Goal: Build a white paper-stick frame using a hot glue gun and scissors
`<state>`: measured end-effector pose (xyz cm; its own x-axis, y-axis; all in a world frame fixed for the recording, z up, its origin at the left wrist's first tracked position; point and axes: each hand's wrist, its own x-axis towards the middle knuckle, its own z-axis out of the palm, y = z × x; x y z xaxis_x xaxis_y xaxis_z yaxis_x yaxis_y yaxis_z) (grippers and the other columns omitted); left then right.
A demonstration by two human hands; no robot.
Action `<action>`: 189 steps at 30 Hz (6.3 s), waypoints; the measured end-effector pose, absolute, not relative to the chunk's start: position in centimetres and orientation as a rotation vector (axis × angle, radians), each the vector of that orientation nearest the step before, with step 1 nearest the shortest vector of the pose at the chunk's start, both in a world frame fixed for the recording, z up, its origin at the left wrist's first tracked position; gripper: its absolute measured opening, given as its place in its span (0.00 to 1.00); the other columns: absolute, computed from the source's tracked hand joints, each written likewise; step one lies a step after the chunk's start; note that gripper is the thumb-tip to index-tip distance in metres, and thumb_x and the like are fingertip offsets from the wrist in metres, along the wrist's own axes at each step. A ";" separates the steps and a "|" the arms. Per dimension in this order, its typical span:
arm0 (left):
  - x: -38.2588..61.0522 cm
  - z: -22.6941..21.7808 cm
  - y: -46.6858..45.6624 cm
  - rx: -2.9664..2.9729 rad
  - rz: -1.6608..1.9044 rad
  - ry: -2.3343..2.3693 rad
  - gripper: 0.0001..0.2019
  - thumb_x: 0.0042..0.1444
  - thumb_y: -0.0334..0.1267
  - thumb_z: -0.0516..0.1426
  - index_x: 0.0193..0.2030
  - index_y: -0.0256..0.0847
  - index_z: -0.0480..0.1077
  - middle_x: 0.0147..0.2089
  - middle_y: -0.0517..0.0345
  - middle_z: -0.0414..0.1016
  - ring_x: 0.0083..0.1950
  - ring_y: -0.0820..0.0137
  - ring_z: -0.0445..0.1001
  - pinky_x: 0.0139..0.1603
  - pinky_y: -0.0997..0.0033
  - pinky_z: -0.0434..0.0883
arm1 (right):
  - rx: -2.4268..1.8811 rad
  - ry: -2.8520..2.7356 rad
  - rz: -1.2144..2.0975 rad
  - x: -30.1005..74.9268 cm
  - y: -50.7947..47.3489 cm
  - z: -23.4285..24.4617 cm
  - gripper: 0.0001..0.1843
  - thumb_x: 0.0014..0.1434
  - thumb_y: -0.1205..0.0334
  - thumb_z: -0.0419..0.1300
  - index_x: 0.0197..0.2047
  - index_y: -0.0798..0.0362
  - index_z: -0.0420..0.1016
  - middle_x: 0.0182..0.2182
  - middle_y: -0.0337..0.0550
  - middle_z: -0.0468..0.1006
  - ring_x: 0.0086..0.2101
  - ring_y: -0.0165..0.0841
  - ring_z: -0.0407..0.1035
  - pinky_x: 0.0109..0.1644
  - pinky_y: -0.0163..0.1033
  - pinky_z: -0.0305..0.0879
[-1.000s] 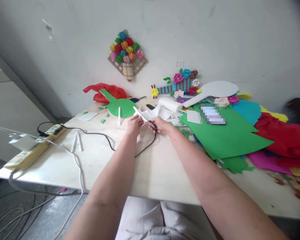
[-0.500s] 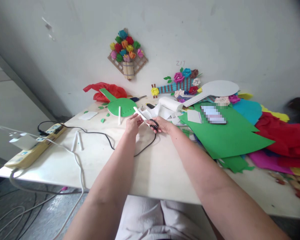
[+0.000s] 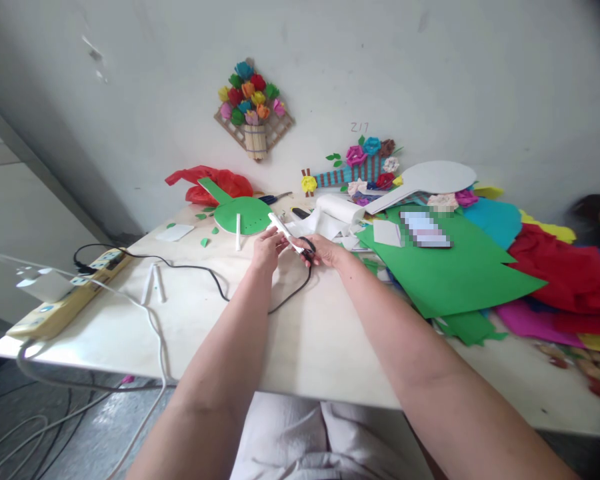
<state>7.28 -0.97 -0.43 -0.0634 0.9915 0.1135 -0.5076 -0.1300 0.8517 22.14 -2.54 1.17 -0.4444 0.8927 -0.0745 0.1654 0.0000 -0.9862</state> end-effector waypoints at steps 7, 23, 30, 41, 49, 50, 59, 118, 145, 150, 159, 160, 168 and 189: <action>7.2 -0.5 -0.9 0.911 1.524 0.739 0.13 0.39 0.28 0.60 0.36 0.31 0.71 0.25 0.57 0.70 0.25 0.77 0.67 0.33 0.73 0.66 | -1.091 -1.647 1.485 21.9 -2.6 1.0 0.22 0.51 0.44 0.60 0.29 0.57 0.64 0.16 0.34 0.66 0.12 0.21 0.60 0.08 0.25 0.46; 6.9 -0.4 -0.8 0.851 1.535 0.781 0.11 0.37 0.27 0.61 0.32 0.32 0.70 0.23 0.61 0.68 0.23 0.79 0.65 0.30 0.75 0.65 | -1.094 -1.688 1.453 21.7 -2.3 0.6 0.20 0.49 0.49 0.63 0.26 0.58 0.65 0.15 0.33 0.66 0.11 0.20 0.60 0.07 0.25 0.44; 7.0 -0.3 -0.9 0.874 1.523 0.765 0.12 0.38 0.27 0.61 0.34 0.31 0.70 0.24 0.59 0.70 0.25 0.78 0.67 0.33 0.74 0.67 | -1.091 -1.684 1.491 22.0 -2.8 1.3 0.22 0.51 0.44 0.60 0.29 0.57 0.64 0.16 0.35 0.67 0.12 0.21 0.61 0.08 0.24 0.46; 7.3 -0.8 -0.7 0.900 1.508 0.742 0.12 0.36 0.26 0.61 0.33 0.33 0.70 0.26 0.59 0.71 0.26 0.77 0.69 0.33 0.74 0.67 | -1.104 -1.687 1.460 21.9 -2.8 1.3 0.23 0.50 0.41 0.59 0.30 0.56 0.65 0.16 0.36 0.67 0.13 0.23 0.62 0.08 0.25 0.46; 7.5 -0.7 -0.8 0.890 1.496 0.749 0.17 0.35 0.24 0.60 0.36 0.32 0.70 0.29 0.56 0.72 0.29 0.74 0.70 0.36 0.71 0.67 | -1.099 -1.649 1.453 21.7 -2.8 1.2 0.24 0.49 0.40 0.59 0.28 0.56 0.66 0.17 0.36 0.66 0.14 0.24 0.63 0.08 0.26 0.44; 7.6 -0.7 -0.8 0.892 1.495 0.745 0.17 0.35 0.24 0.60 0.36 0.32 0.70 0.29 0.56 0.72 0.29 0.74 0.71 0.36 0.71 0.67 | -1.100 -1.651 1.450 21.7 -2.7 1.1 0.24 0.49 0.40 0.59 0.28 0.56 0.66 0.17 0.36 0.66 0.14 0.24 0.63 0.08 0.26 0.44; 7.5 -0.8 -0.7 0.896 1.497 0.745 0.15 0.36 0.25 0.60 0.35 0.33 0.70 0.29 0.57 0.72 0.29 0.75 0.71 0.35 0.72 0.67 | -1.053 -1.662 1.422 21.7 -2.5 0.6 0.23 0.51 0.42 0.58 0.29 0.56 0.66 0.16 0.34 0.65 0.13 0.22 0.61 0.08 0.26 0.46; 7.2 -0.5 -0.8 0.916 1.532 0.742 0.11 0.35 0.28 0.62 0.30 0.33 0.71 0.26 0.59 0.70 0.26 0.77 0.67 0.32 0.74 0.66 | -1.094 -1.694 1.331 21.9 -2.4 0.8 0.21 0.45 0.46 0.64 0.26 0.57 0.67 0.13 0.31 0.60 0.11 0.21 0.56 0.09 0.26 0.39; 6.9 -0.6 -0.7 0.914 1.570 0.761 0.08 0.37 0.32 0.62 0.27 0.33 0.70 0.24 0.59 0.68 0.24 0.78 0.65 0.32 0.73 0.65 | -1.012 -1.733 1.406 22.3 -2.7 1.3 0.24 0.46 0.43 0.63 0.25 0.58 0.66 0.13 0.34 0.64 0.11 0.22 0.59 0.09 0.27 0.41; 7.1 -0.7 -0.7 0.953 1.541 0.753 0.07 0.38 0.32 0.63 0.25 0.33 0.70 0.24 0.58 0.68 0.25 0.78 0.65 0.31 0.74 0.65 | -1.055 -1.747 1.381 22.4 -2.6 1.4 0.24 0.46 0.43 0.62 0.27 0.58 0.68 0.12 0.33 0.64 0.11 0.23 0.59 0.10 0.27 0.41; 7.5 -0.8 -0.7 0.961 1.530 0.730 0.09 0.37 0.32 0.63 0.28 0.33 0.71 0.26 0.56 0.70 0.27 0.76 0.68 0.32 0.73 0.66 | -1.084 -1.702 1.342 22.0 -2.4 1.4 0.23 0.44 0.44 0.65 0.23 0.57 0.66 0.11 0.30 0.60 0.12 0.21 0.54 0.12 0.28 0.51; 7.5 -0.8 -0.7 0.959 1.529 0.732 0.09 0.37 0.32 0.63 0.28 0.33 0.70 0.26 0.56 0.70 0.27 0.76 0.68 0.32 0.73 0.66 | -1.078 -1.687 1.347 21.9 -2.5 1.4 0.23 0.43 0.45 0.65 0.23 0.57 0.66 0.11 0.30 0.60 0.12 0.21 0.54 0.12 0.28 0.52; 7.5 -0.7 -0.6 0.944 1.535 0.744 0.10 0.35 0.33 0.63 0.27 0.34 0.70 0.25 0.57 0.70 0.26 0.76 0.68 0.31 0.73 0.66 | -1.075 -1.652 1.330 21.7 -2.8 1.5 0.21 0.43 0.47 0.66 0.22 0.58 0.67 0.11 0.30 0.59 0.12 0.21 0.52 0.11 0.28 0.50; 7.3 -0.1 -1.1 0.967 1.510 0.743 0.10 0.35 0.31 0.63 0.28 0.33 0.71 0.22 0.60 0.67 0.24 0.77 0.66 0.29 0.74 0.64 | -1.052 -1.620 1.330 21.6 -2.5 1.1 0.20 0.43 0.48 0.66 0.23 0.58 0.68 0.13 0.32 0.62 0.14 0.22 0.54 0.13 0.29 0.56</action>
